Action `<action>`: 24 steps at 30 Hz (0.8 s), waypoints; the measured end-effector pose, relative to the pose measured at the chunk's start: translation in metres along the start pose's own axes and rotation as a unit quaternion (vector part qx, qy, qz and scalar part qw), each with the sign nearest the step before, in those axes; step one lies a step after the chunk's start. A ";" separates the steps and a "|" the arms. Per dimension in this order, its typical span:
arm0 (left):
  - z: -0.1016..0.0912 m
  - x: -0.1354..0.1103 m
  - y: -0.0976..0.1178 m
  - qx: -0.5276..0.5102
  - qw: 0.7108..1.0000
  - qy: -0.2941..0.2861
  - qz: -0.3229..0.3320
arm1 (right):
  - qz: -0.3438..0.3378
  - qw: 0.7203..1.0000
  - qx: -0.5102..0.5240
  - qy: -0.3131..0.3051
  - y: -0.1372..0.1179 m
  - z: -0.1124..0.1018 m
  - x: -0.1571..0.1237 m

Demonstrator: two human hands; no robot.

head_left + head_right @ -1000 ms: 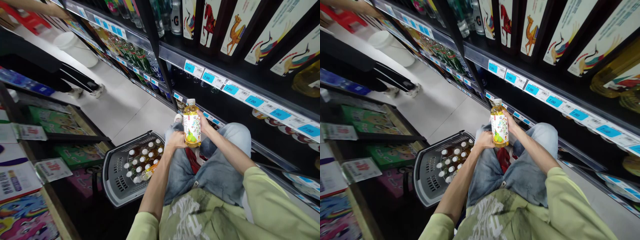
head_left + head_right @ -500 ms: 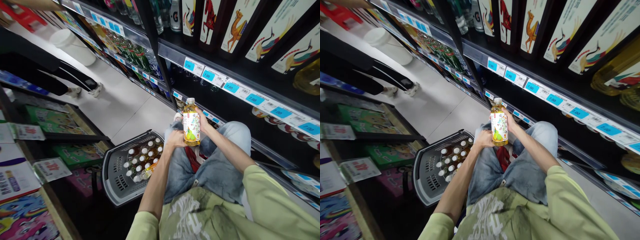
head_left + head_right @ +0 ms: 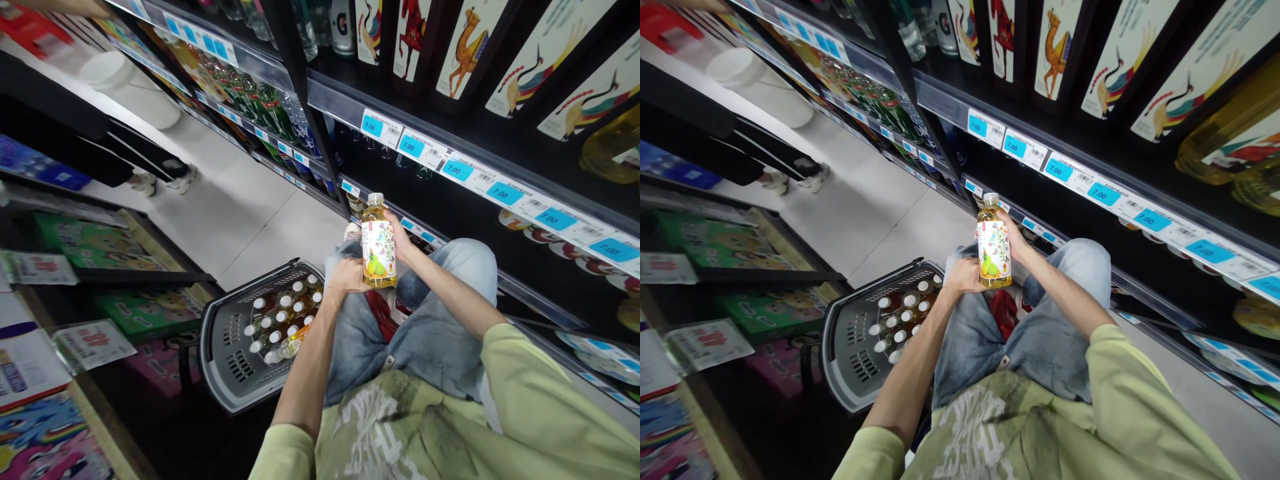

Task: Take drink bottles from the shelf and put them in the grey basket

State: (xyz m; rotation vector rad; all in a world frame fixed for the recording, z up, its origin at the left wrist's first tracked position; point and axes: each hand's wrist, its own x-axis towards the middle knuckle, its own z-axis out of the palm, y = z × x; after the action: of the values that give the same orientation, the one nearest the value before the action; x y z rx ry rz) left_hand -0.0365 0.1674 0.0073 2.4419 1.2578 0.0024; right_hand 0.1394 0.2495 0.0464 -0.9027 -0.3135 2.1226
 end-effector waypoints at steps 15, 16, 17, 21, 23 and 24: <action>0.005 0.003 -0.003 0.009 1.000 0.014 -0.018 | 0.014 0.999 -0.025 -0.028 0.003 -0.013 0.014; 0.005 0.003 -0.003 0.010 1.000 0.011 -0.020 | 0.014 0.999 -0.025 -0.027 0.002 -0.012 0.013; 0.005 0.003 -0.003 0.010 1.000 0.008 -0.022 | 0.014 0.999 -0.026 -0.024 0.002 -0.011 0.012; 0.005 0.004 -0.002 0.008 1.000 0.007 -0.023 | 0.009 0.999 -0.029 -0.020 0.000 -0.009 0.009; 0.005 0.004 -0.002 0.008 1.000 0.013 -0.023 | 0.007 0.999 -0.032 -0.019 0.001 -0.009 0.008; 0.006 0.004 -0.002 0.008 1.000 0.016 -0.023 | 0.006 0.999 -0.033 -0.018 0.001 -0.010 0.008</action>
State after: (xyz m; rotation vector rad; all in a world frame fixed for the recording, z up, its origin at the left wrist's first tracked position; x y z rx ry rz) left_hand -0.0347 0.1698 0.0006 2.4361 1.3321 0.0183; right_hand 0.1423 0.2539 0.0352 -0.9059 -0.3992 2.1521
